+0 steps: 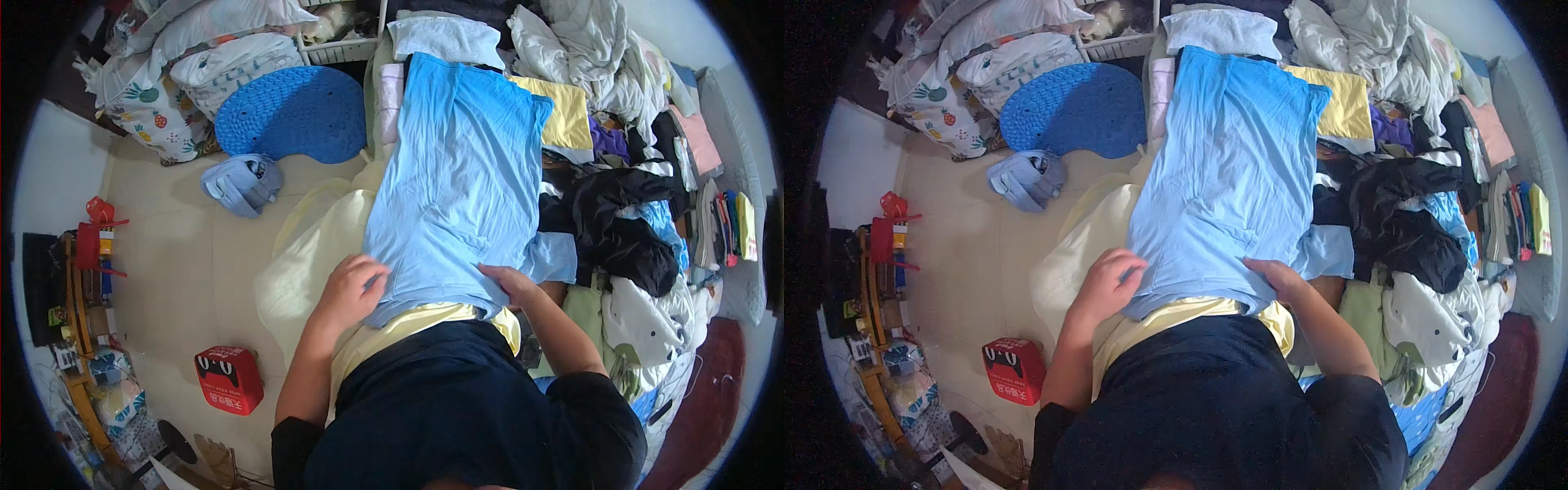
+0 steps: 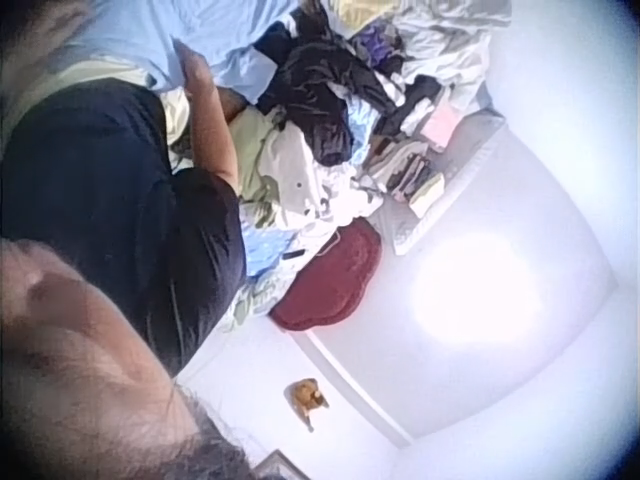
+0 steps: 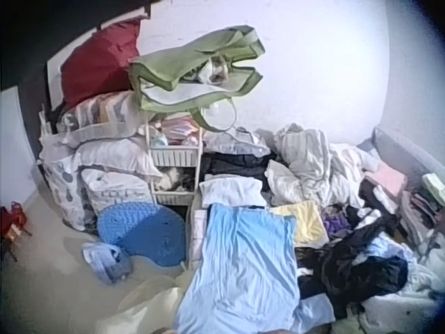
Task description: The person is folding a blue ombre t-shirt on a bed.
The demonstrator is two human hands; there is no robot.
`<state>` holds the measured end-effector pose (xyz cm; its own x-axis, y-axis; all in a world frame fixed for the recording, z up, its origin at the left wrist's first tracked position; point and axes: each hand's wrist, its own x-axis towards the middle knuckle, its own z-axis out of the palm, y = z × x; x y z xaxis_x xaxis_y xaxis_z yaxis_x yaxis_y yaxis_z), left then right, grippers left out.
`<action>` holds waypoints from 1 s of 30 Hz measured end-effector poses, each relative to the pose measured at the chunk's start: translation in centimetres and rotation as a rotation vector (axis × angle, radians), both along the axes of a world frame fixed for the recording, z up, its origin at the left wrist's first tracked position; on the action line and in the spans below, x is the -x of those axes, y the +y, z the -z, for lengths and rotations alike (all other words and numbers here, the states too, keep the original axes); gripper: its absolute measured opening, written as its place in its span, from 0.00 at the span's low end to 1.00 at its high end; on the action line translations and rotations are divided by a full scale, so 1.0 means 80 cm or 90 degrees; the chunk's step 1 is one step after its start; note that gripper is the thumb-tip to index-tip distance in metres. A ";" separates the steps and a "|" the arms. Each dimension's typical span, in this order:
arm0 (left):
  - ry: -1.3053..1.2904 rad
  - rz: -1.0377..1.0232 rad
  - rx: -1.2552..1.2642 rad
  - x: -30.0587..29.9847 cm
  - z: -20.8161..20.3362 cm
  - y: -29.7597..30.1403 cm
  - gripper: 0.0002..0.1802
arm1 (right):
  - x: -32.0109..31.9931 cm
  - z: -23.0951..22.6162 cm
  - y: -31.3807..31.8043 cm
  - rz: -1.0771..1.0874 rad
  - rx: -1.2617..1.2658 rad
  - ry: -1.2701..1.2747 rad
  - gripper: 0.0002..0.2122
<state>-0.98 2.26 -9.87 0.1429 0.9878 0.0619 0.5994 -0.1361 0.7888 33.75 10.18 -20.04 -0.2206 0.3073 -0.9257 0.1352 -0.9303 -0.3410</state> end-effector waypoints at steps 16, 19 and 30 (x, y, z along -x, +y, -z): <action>0.130 0.120 -0.068 -0.120 0.070 0.064 0.29 | -0.013 -0.115 -0.010 0.160 -0.233 0.154 0.26; -0.067 -0.017 -0.082 -0.040 0.040 0.035 0.27 | -0.041 -0.099 0.005 0.178 -0.231 0.149 0.23; -0.428 -0.342 0.238 0.003 0.109 -0.134 0.28 | -0.001 -0.123 0.023 0.213 -0.299 0.155 0.20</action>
